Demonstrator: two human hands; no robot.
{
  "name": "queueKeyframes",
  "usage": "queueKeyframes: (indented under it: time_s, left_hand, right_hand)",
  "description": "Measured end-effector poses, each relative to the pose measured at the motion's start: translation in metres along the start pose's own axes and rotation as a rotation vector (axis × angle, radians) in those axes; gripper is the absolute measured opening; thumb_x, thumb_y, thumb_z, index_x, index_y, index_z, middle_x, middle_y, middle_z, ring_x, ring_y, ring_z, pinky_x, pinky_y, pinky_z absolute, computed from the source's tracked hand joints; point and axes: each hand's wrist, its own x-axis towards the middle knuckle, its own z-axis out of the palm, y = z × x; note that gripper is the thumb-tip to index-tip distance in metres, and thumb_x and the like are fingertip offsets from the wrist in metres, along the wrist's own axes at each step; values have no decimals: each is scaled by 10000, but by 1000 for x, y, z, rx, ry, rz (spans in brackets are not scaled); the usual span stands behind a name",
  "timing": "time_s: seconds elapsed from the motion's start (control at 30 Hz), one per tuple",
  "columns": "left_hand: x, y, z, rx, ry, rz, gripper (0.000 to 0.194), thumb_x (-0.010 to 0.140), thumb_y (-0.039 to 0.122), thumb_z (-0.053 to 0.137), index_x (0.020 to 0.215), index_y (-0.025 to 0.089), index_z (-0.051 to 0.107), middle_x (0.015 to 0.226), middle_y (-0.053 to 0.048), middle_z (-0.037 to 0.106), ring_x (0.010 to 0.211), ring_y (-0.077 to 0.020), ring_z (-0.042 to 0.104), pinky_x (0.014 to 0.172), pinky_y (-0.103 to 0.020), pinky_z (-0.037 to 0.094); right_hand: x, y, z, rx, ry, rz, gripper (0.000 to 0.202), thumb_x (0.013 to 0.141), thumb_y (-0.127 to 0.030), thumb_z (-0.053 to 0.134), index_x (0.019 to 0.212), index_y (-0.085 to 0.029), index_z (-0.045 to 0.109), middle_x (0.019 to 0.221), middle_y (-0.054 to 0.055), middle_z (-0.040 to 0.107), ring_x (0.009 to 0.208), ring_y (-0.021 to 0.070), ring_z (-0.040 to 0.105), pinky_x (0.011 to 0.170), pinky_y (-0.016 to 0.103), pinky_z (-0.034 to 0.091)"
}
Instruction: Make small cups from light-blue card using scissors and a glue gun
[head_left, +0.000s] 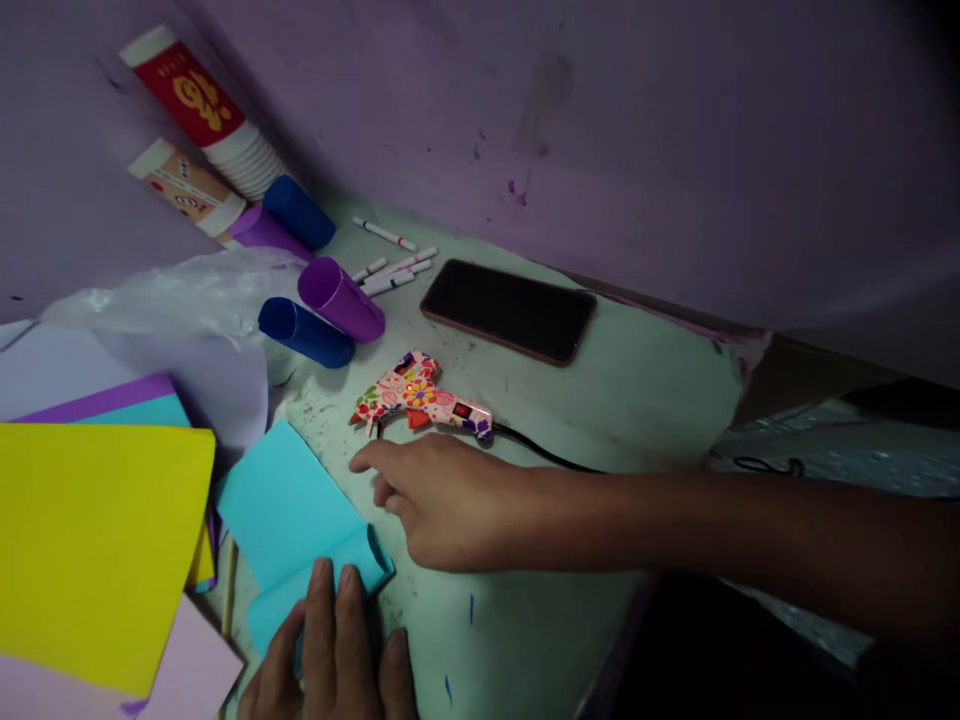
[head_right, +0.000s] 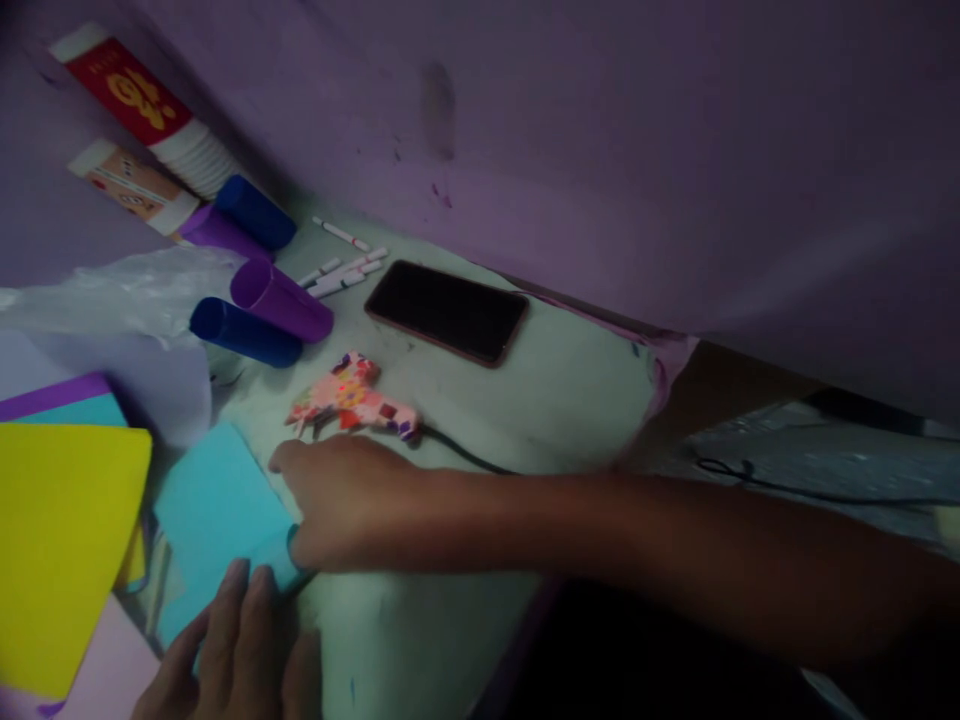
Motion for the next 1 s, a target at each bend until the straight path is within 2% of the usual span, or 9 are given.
queueKeyframes:
  time_s: [0.07,0.17,0.27,0.47,0.53,0.67,0.73,0.87,1.0]
  left_hand:
    - [3,4,0,1,19,-13,597,807,205,562,1374,254,384,1489,-77,327,1255,-349,382,944,-559,339]
    - [6,7,-2,1,32,-8,639,806,215,564,1401,273,338,1500,-62,307,1250,-347,385,936,-564,341]
    - [6,9,-5,-5,-5,-13,652,812,196,550,1415,275,314,1497,-53,314,1244,-341,391,937,-548,344]
    - [19,23,-13,55,-19,-91,690,834,214,517,1453,219,213,1523,-45,241,1179,-323,430,949,-524,345]
    - [23,27,-15,68,-24,-94,689,841,208,504,1457,218,197,1508,-72,283,1167,-328,431,925,-521,353]
    - [26,34,-18,111,-35,-125,691,855,237,493,1464,209,167,1342,-172,500,1092,-341,466,865,-527,332]
    - [25,38,-18,72,-15,-147,648,862,310,492,1449,219,231,1261,-159,574,1069,-325,482,876,-513,309]
    - [27,45,-13,-2,115,-232,392,881,357,453,1239,228,547,1186,-80,650,1052,-263,498,950,-466,248]
    - [29,44,-14,44,147,-206,363,863,359,500,1187,225,591,1235,-20,628,1070,-223,482,984,-443,224]
  right_hand:
    - [8,-1,-3,-131,-2,-128,426,721,-125,568,1146,-139,594,974,69,715,891,213,643,629,259,433]
    - [18,2,0,-260,-90,-268,304,719,-120,588,1013,-143,662,964,67,711,871,205,637,572,260,386]
    - [22,7,7,-340,-115,-285,230,723,-164,597,936,-170,686,907,51,705,827,206,635,490,273,318]
    - [21,8,13,-431,-113,-258,149,750,-217,585,864,-205,681,882,22,685,783,194,625,438,275,251]
    - [19,7,16,-503,-117,-285,143,774,-214,576,886,-199,665,875,31,671,743,194,617,431,274,234]
    - [15,8,27,-638,-78,-377,116,836,-160,533,920,-179,612,863,56,645,723,185,592,461,267,250]
    - [13,10,33,-693,-68,-383,105,861,-148,505,909,-179,592,839,56,637,712,181,582,473,267,252]
    - [11,13,41,-762,-36,-347,153,809,-75,498,804,-201,585,754,31,629,686,173,578,492,263,259]
    - [11,18,45,-815,29,-395,179,718,-52,482,737,-204,575,685,25,620,626,175,589,502,254,315]
